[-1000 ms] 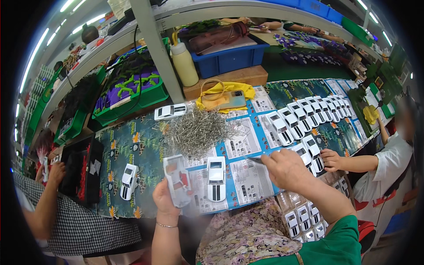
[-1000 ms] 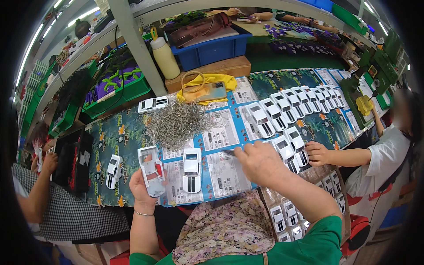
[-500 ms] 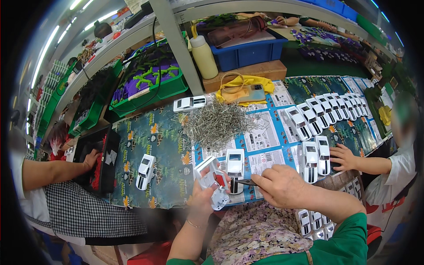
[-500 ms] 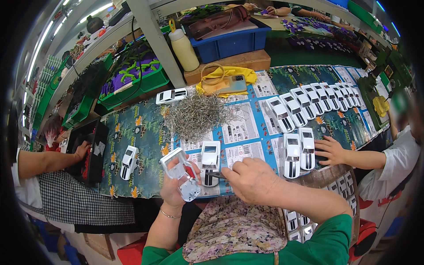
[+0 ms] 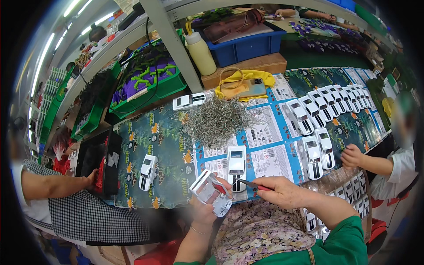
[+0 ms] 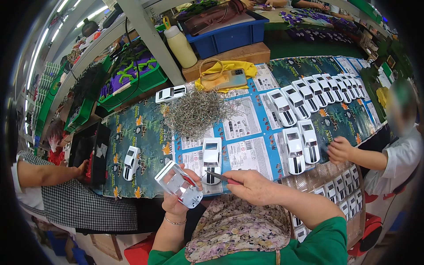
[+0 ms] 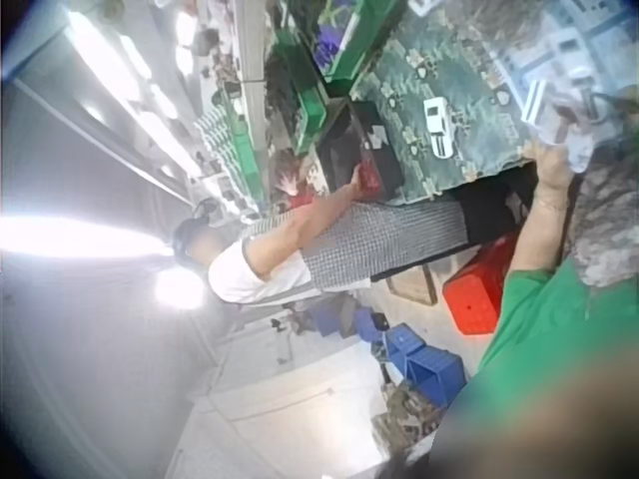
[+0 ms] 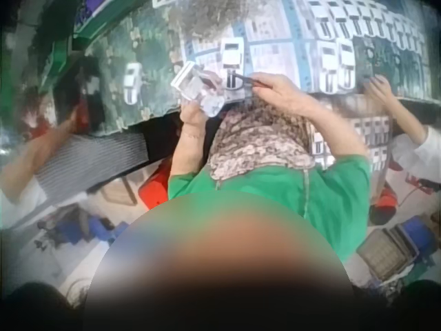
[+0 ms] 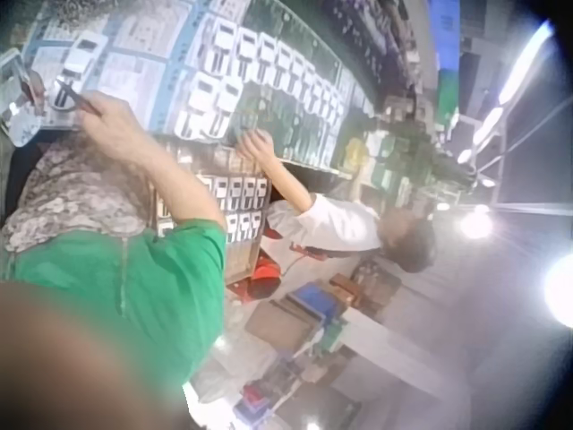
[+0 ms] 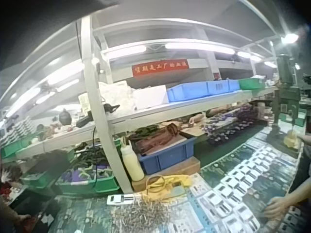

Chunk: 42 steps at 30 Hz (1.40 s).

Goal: The person trims the interiors of toy car bodies using pliers and arranges the toy cars on the table.

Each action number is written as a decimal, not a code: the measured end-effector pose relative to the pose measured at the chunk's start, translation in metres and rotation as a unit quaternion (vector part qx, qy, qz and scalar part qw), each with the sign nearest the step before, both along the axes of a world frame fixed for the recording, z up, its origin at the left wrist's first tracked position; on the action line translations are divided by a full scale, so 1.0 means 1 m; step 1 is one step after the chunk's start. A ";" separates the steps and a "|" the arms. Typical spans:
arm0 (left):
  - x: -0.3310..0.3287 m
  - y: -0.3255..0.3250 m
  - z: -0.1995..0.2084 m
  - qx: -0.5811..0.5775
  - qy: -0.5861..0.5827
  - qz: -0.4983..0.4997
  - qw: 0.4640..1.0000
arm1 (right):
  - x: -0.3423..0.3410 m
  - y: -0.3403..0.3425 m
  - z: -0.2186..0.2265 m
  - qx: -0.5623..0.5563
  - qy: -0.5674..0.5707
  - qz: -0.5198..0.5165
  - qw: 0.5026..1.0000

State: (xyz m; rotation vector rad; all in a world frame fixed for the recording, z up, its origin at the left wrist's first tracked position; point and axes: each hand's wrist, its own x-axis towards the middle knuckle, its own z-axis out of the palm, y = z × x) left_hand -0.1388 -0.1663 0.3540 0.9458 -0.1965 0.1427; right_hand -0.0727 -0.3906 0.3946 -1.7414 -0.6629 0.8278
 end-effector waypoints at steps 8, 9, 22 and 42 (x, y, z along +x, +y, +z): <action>0.003 0.005 -0.005 -0.142 0.092 0.114 0.979 | -0.014 -0.001 -0.008 0.033 -0.125 -0.017 0.991; 0.002 0.001 0.000 -0.150 0.099 0.113 0.977 | -0.015 0.001 -0.008 0.021 -0.121 -0.013 0.992; -0.004 -0.009 -0.003 -0.110 0.033 0.128 0.985 | -0.025 0.015 -0.019 0.023 -0.159 -0.024 0.987; -0.002 -0.012 -0.002 -0.123 0.031 0.134 0.983 | -0.024 0.013 -0.020 0.033 -0.154 -0.018 0.987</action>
